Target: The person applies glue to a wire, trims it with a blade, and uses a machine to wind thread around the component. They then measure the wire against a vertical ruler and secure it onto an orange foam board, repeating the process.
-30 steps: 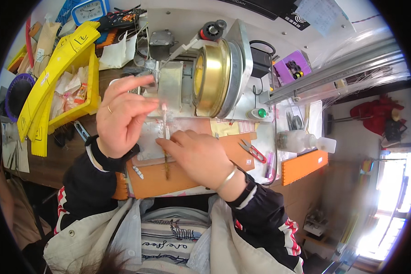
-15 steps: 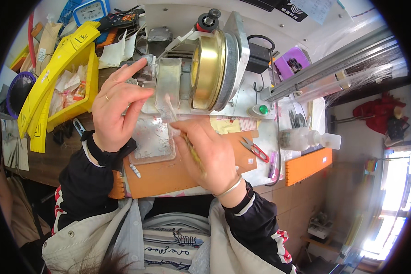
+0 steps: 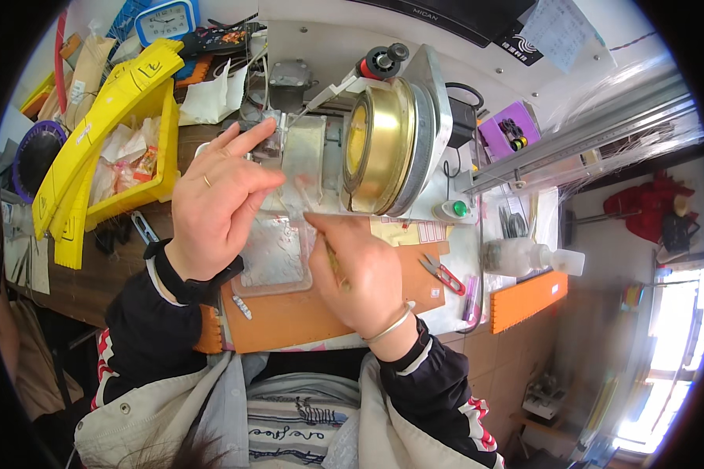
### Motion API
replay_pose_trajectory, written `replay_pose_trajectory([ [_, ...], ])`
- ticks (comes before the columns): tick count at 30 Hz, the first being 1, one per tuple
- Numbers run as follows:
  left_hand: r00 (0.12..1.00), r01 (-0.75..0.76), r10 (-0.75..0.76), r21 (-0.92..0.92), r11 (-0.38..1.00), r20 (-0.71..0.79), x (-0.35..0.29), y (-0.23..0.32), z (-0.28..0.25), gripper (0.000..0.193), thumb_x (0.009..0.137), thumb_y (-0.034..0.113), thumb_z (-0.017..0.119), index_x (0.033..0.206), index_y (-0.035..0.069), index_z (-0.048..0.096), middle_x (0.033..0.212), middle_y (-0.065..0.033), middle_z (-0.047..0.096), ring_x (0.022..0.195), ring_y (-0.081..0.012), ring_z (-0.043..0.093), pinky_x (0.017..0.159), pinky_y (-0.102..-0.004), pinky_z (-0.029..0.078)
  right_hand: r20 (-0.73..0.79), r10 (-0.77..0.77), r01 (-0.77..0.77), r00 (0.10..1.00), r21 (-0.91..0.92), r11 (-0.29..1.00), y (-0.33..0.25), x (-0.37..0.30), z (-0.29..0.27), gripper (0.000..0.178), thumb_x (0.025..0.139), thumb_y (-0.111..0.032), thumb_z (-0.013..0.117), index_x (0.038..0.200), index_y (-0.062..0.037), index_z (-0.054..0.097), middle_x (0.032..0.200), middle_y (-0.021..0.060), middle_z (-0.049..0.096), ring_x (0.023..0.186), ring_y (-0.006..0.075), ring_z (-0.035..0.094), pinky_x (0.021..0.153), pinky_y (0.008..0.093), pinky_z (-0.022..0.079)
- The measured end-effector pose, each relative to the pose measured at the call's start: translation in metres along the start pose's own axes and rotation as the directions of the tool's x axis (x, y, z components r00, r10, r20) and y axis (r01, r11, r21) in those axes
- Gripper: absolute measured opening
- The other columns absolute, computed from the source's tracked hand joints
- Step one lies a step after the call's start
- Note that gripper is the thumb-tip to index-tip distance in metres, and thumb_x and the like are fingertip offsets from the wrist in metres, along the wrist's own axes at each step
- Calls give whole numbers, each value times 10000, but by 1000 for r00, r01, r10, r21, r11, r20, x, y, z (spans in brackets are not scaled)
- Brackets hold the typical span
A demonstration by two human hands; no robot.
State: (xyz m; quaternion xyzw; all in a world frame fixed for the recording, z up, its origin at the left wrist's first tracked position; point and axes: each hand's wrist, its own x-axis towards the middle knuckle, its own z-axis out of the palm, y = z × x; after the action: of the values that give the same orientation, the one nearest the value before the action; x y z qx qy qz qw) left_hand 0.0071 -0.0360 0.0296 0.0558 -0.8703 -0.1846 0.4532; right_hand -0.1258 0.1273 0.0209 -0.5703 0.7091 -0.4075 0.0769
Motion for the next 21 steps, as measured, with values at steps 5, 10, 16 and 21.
replay_pose_trajectory([
  [5,999,6,-7,50,999,34,-1,1,-4,186,740,-32,671,891,76,668,902,-73,696,1175,-288,643,1005,-499,491,39,-62,61,997,21,998,-9,-10,-14,261,804,52,609,1049,23,695,921,176,707,766,326,691,676,360,548],
  [10,1000,7,-8,53,999,19,-2,4,-3,169,745,-24,678,884,71,663,899,-79,693,1171,-285,645,1005,-496,490,-117,-129,131,985,10,991,-14,-23,-30,355,749,114,565,1076,56,690,930,187,712,750,283,693,689,320,545],
  [16,1000,31,-31,21,999,0,-2,4,-1,157,791,-47,683,894,72,672,832,-68,672,1163,-347,653,1035,-496,456,-142,-178,182,974,20,983,-19,-12,-27,400,737,121,575,1119,54,674,993,198,709,802,294,700,729,330,557],
  [21,999,35,-35,23,999,0,-1,4,-2,170,779,-51,696,893,74,672,839,-70,676,1163,-334,654,1033,-489,459,-100,-160,165,982,42,985,-21,2,-19,410,746,130,579,1139,54,665,1013,199,701,869,309,701,763,334,556],
])
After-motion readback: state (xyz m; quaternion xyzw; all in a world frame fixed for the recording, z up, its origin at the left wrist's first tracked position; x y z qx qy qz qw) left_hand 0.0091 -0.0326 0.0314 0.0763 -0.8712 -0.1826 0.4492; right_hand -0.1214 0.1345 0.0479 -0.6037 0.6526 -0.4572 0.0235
